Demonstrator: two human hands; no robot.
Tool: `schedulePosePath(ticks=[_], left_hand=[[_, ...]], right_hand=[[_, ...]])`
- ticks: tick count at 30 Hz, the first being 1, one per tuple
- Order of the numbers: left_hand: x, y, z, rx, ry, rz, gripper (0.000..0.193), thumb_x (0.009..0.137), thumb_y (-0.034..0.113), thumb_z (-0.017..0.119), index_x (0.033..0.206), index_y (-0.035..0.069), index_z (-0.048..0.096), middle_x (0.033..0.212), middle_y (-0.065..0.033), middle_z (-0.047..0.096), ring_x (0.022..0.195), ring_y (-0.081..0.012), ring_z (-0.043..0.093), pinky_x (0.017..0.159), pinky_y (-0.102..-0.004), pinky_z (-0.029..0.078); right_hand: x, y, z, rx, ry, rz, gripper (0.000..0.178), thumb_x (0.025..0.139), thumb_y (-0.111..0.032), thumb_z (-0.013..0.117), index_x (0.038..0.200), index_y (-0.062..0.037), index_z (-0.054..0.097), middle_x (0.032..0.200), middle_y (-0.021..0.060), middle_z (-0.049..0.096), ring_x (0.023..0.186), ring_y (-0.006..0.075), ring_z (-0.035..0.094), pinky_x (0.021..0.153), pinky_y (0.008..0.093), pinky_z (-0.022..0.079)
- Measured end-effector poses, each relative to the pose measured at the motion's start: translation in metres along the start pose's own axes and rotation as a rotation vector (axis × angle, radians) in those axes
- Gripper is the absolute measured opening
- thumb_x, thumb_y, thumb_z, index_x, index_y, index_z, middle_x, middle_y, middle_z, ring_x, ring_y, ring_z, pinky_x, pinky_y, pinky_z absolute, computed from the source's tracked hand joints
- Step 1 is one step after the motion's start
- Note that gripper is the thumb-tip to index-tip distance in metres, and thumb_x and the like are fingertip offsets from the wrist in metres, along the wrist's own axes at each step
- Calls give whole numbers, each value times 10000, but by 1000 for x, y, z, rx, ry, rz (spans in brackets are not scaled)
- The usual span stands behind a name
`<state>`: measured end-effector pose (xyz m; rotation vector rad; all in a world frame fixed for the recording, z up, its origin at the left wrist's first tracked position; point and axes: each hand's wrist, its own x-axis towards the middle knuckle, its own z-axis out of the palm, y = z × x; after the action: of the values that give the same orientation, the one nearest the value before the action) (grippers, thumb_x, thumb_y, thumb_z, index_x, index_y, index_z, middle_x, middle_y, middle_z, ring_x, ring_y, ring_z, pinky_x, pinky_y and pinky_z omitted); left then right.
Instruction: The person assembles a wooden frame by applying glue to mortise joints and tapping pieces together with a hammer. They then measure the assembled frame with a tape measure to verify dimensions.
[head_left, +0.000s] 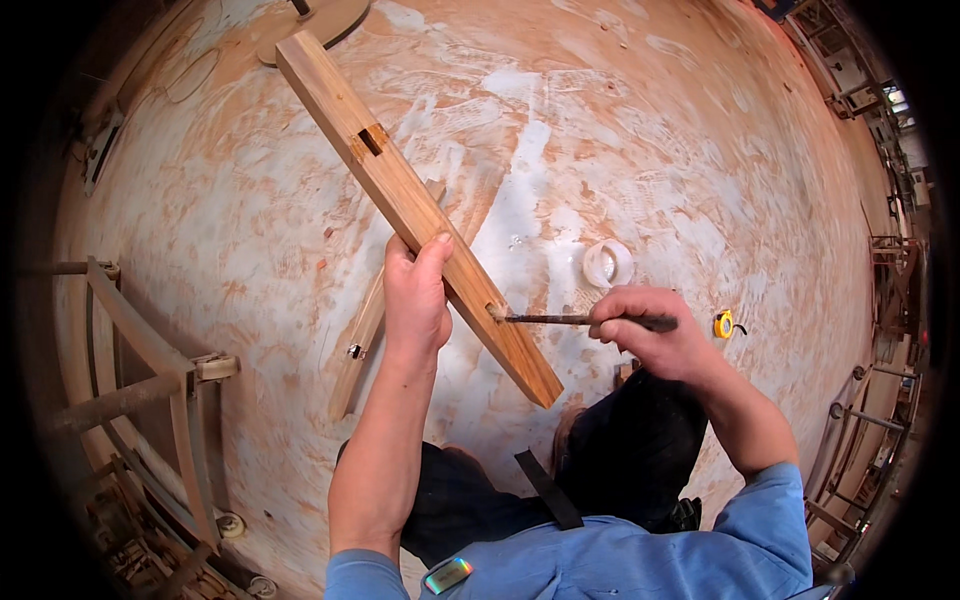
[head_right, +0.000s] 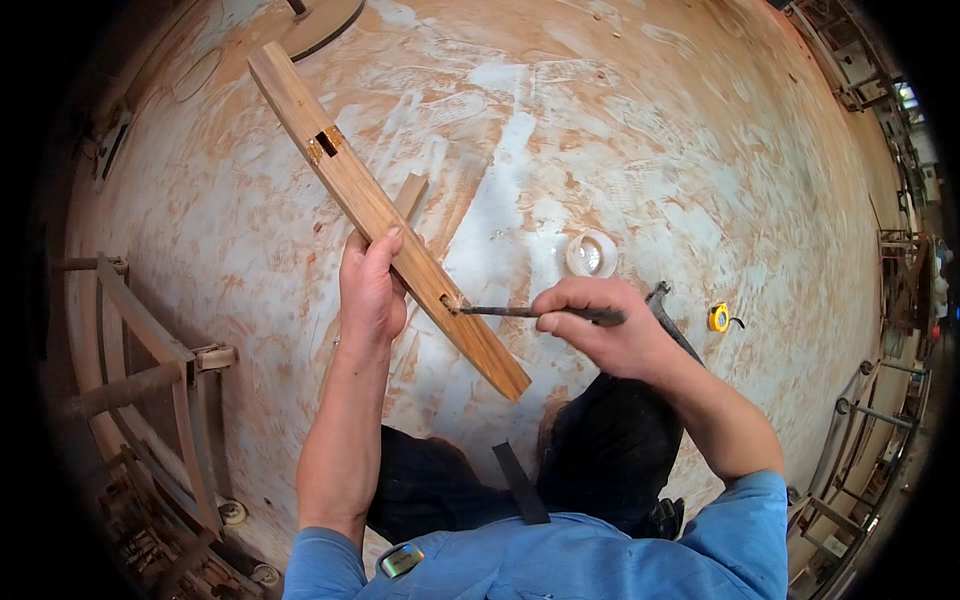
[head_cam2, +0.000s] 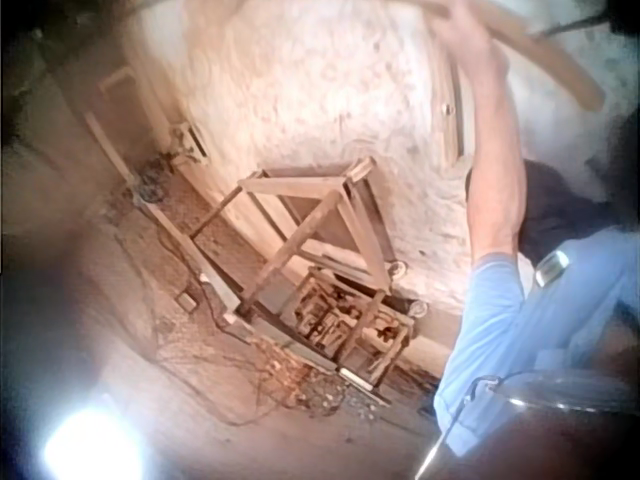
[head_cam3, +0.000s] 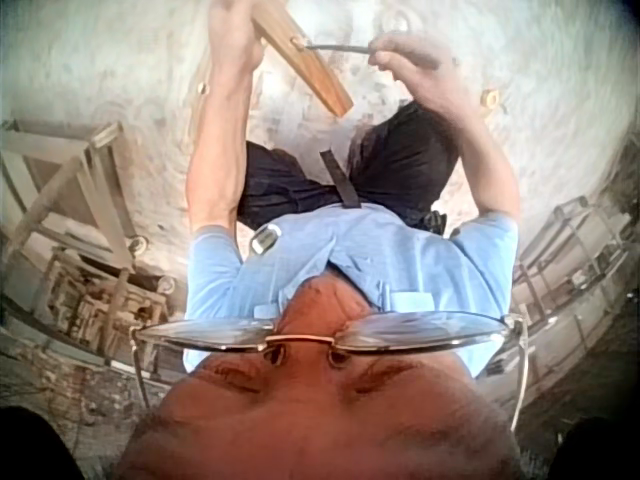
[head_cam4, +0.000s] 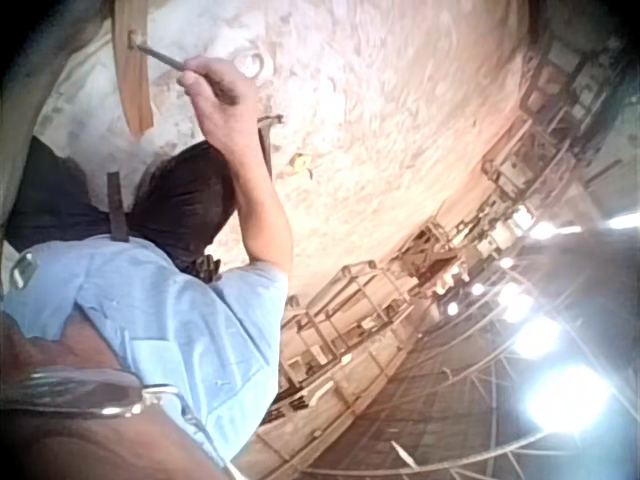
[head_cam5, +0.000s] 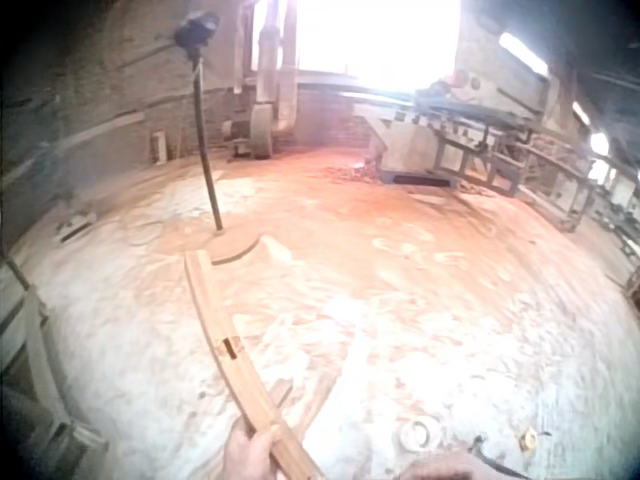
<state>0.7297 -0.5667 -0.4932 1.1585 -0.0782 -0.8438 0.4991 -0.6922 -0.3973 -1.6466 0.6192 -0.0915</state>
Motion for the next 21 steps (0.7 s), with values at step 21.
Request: schedulePosePath(ticks=[21], left_hand=[[-16, 10, 2, 13, -82, 109, 338, 890, 87, 592, 1172, -46, 461, 1073, -106, 562, 951, -160, 558, 845, -327, 478]], right_hand=[[-1, -18, 39, -379, -31, -399, 154, 854, -101, 677, 989, -33, 651, 838, 126, 649, 750, 259, 632, 617, 329, 496]])
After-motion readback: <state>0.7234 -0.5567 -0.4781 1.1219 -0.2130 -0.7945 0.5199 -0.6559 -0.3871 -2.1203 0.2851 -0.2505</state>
